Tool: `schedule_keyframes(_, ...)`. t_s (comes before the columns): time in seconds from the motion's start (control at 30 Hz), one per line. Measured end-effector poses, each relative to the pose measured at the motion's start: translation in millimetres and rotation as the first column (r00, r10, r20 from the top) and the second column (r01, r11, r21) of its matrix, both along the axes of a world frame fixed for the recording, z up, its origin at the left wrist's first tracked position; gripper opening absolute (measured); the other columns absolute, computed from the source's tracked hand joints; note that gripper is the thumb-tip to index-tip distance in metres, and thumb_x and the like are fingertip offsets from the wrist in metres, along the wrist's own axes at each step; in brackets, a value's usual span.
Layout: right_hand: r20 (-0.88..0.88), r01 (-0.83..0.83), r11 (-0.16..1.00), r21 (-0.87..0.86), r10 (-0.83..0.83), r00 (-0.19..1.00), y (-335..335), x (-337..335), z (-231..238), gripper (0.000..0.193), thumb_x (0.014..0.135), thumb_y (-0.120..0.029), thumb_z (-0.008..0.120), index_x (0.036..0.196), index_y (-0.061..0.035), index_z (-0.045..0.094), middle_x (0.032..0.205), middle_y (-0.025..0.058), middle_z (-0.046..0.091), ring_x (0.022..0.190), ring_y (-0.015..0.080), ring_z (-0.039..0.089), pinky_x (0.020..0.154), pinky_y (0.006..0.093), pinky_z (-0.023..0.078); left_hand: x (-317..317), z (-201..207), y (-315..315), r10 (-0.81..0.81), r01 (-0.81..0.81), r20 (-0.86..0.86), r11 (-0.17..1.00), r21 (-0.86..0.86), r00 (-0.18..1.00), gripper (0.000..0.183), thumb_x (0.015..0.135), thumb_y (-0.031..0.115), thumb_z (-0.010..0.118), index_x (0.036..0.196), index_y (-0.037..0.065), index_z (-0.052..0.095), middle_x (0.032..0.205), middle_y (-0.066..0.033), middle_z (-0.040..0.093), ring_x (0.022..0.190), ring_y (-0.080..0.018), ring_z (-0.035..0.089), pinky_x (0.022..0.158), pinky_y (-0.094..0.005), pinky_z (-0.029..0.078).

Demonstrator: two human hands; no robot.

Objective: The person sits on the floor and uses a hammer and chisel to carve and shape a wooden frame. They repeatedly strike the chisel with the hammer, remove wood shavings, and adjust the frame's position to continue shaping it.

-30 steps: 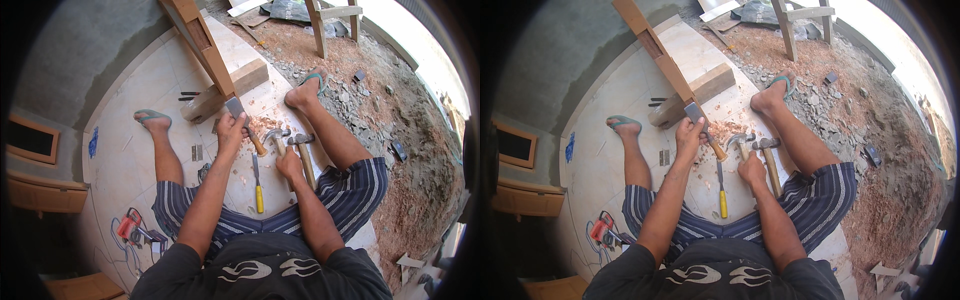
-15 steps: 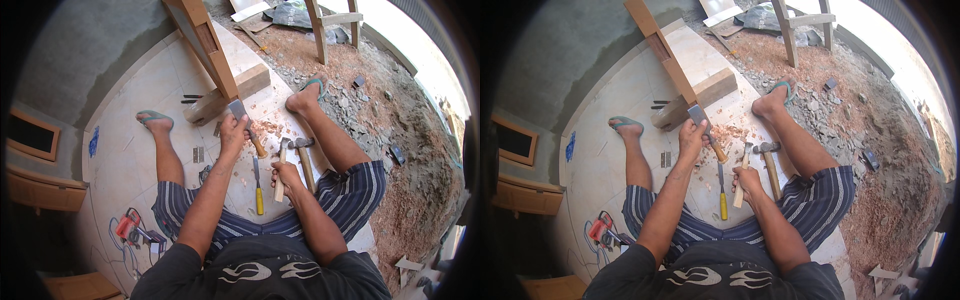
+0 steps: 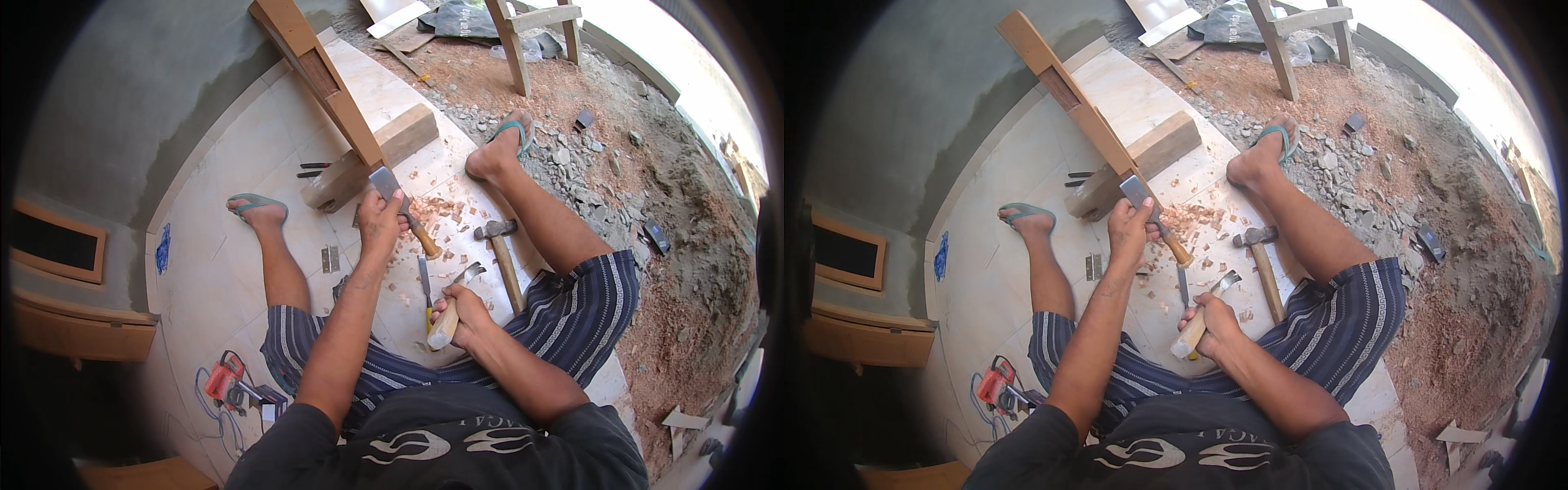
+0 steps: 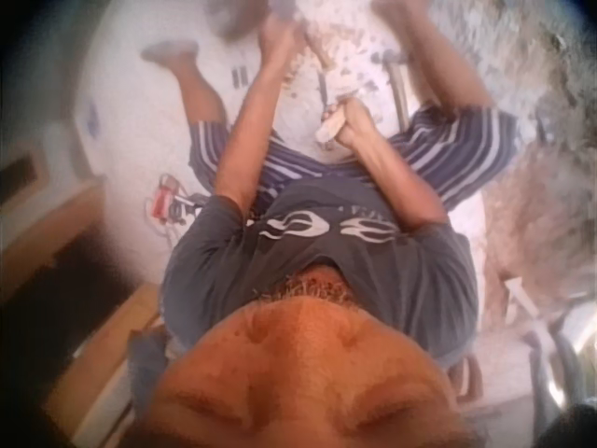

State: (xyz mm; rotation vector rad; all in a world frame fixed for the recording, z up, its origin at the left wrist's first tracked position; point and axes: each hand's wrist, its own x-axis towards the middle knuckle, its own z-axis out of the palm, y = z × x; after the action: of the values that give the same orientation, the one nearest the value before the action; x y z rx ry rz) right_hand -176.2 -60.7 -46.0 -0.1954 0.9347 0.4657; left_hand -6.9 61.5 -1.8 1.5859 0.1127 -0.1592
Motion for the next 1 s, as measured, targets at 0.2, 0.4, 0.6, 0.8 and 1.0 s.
schedule_keyframes(0.2,0.077,0.108,0.97,0.218,-0.128,0.989,5,3,36,0.009,0.1,-0.013,0.052,0.101,-0.008,0.044,0.076,0.0059,0.047,0.064,0.0202,0.05,0.062,0.0373,0.05,4,-11,2,0.014,-0.015,0.037,1.0,0.025,0.999,0.019,0.104,0.02,0.065,0.108,0.004,0.055,0.095,-0.0118,0.075,0.067,-0.0198,0.073,0.055,-0.0281,0.056)
schedule_keyframes(0.4,0.321,-0.08,0.933,0.351,-0.04,0.946,-1,4,6,0.007,0.099,-0.012,0.052,0.099,-0.009,0.045,0.078,0.0052,0.049,0.068,0.0178,0.052,0.067,0.037,0.051,4,-8,0,0.036,-0.037,0.031,0.999,0.035,0.999,0.018,0.104,0.02,0.065,0.108,0.006,0.056,0.093,-0.0101,0.075,0.066,-0.0184,0.074,0.054,-0.0272,0.056)
schedule_keyframes(0.6,0.198,0.044,0.97,0.239,-0.093,0.976,4,3,15,0.01,0.098,-0.015,0.053,0.1,-0.0113,0.044,0.08,0.004,0.05,0.064,0.0133,0.049,0.062,0.034,0.048,5,-11,3,0.012,-0.012,0.043,1.0,0.014,0.999,0.018,0.104,0.021,0.065,0.108,0.006,0.056,0.093,-0.0094,0.075,0.066,-0.0183,0.074,0.055,-0.0267,0.056)
schedule_keyframes(0.8,0.263,-0.036,0.989,0.141,-0.003,0.965,12,4,24,0.01,0.097,-0.015,0.053,0.101,-0.0117,0.045,0.079,0.0039,0.051,0.064,0.0148,0.049,0.062,0.0352,0.048,6,-10,1,0.017,-0.017,0.03,1.0,0.003,0.999,0.018,0.104,0.021,0.065,0.108,0.006,0.056,0.092,-0.0091,0.074,0.068,-0.0184,0.074,0.058,-0.0277,0.057)
schedule_keyframes(1.0,0.301,-0.037,0.945,0.326,-0.067,0.951,7,16,-6,0.01,0.098,-0.015,0.052,0.104,-0.0105,0.045,0.078,0.0048,0.051,0.067,0.0171,0.052,0.067,0.0369,0.05,8,-15,1,0.026,-0.026,0.058,1.0,-0.003,0.998,0.018,0.104,0.02,0.065,0.109,0.005,0.056,0.094,-0.01,0.074,0.068,-0.0179,0.073,0.058,-0.0286,0.058)
